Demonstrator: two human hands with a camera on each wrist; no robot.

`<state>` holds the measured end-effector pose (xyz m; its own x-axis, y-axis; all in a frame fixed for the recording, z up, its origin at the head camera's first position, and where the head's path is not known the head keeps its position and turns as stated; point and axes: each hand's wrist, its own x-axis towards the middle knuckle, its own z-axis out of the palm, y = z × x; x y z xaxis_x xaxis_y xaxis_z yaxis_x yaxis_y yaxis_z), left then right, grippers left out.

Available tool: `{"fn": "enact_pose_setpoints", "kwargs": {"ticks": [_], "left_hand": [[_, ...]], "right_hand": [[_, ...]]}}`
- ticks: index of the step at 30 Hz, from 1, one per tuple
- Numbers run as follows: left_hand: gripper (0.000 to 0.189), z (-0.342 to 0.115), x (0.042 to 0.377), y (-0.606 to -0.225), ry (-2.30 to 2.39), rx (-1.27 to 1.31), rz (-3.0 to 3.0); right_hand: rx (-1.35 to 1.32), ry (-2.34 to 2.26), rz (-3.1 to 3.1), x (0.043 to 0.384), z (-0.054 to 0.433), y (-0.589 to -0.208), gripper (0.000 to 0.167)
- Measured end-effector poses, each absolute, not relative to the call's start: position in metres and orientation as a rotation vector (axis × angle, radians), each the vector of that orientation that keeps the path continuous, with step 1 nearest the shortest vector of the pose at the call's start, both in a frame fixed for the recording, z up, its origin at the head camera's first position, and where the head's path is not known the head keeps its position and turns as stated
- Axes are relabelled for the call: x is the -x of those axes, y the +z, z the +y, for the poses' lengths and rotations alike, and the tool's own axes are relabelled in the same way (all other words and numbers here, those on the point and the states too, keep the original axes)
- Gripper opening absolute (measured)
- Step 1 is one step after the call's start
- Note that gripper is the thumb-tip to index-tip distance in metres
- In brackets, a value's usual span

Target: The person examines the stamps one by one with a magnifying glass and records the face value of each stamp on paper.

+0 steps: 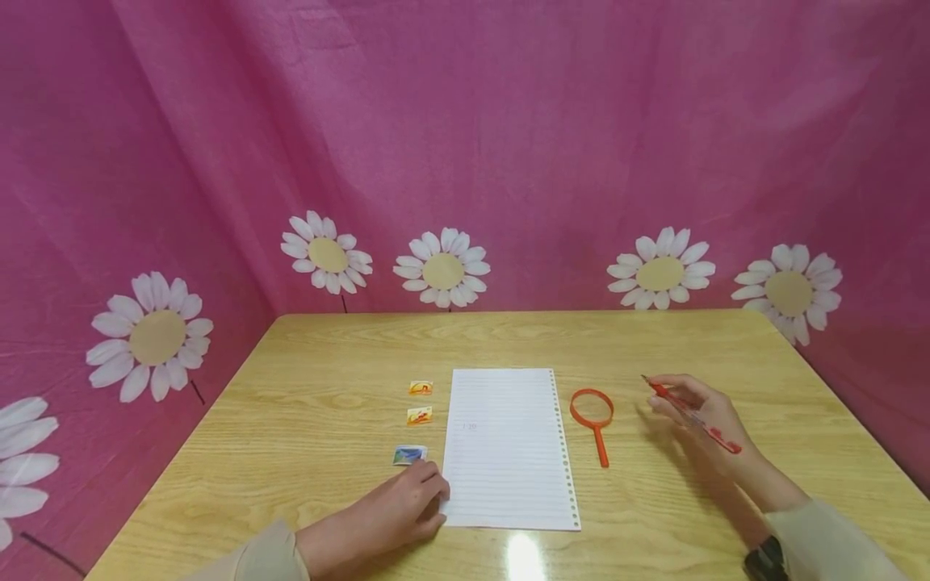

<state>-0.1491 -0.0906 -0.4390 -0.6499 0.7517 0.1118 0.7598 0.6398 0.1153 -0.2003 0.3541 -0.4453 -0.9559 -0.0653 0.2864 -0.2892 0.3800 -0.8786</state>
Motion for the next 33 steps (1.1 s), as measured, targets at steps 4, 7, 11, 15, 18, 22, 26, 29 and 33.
{"fn": "enact_pose_setpoints", "kwargs": {"ticks": [4, 7, 11, 15, 18, 22, 26, 29, 33], "left_hand": [[0.016, -0.091, 0.149, -0.440, -0.239, 1.291, -2.798], [0.016, -0.091, 0.149, -0.441, -0.242, 1.290, -2.793], [0.016, -0.091, 0.150, -0.442, -0.239, 1.286, -2.775], [0.016, -0.091, 0.150, -0.443, -0.238, 1.282, -2.772], [0.016, -0.090, 0.150, -0.442, -0.243, 1.283, -2.790], [0.016, -0.090, 0.150, -0.440, -0.250, 1.288, -2.809], [0.016, -0.090, 0.150, -0.441, -0.256, 1.292, -2.809], [0.017, -0.090, 0.150, -0.440, -0.249, 1.289, -2.810], [0.017, -0.090, 0.150, -0.439, -0.241, 1.290, -2.820]], "right_hand": [[-0.515, 1.808, -2.320, 0.199, 0.359, -0.445, 0.040], [-0.611, 1.943, -2.250, 0.199, 0.361, -0.444, 0.041], [-0.746, 2.128, -2.089, 0.202, 0.361, -0.443, 0.035], [-0.642, 2.146, -2.076, 0.204, 0.359, -0.443, 0.031], [-0.454, 1.871, -2.313, 0.204, 0.358, -0.442, 0.022], [-0.430, 1.612, -2.530, 0.210, 0.358, -0.442, 0.021], [-0.519, 1.546, -2.610, 0.219, 0.357, -0.445, 0.018], [-0.560, 1.415, -2.675, 0.226, 0.354, -0.448, 0.012], [-0.603, 1.157, -2.741, 0.232, 0.349, -0.450, 0.010]]}}
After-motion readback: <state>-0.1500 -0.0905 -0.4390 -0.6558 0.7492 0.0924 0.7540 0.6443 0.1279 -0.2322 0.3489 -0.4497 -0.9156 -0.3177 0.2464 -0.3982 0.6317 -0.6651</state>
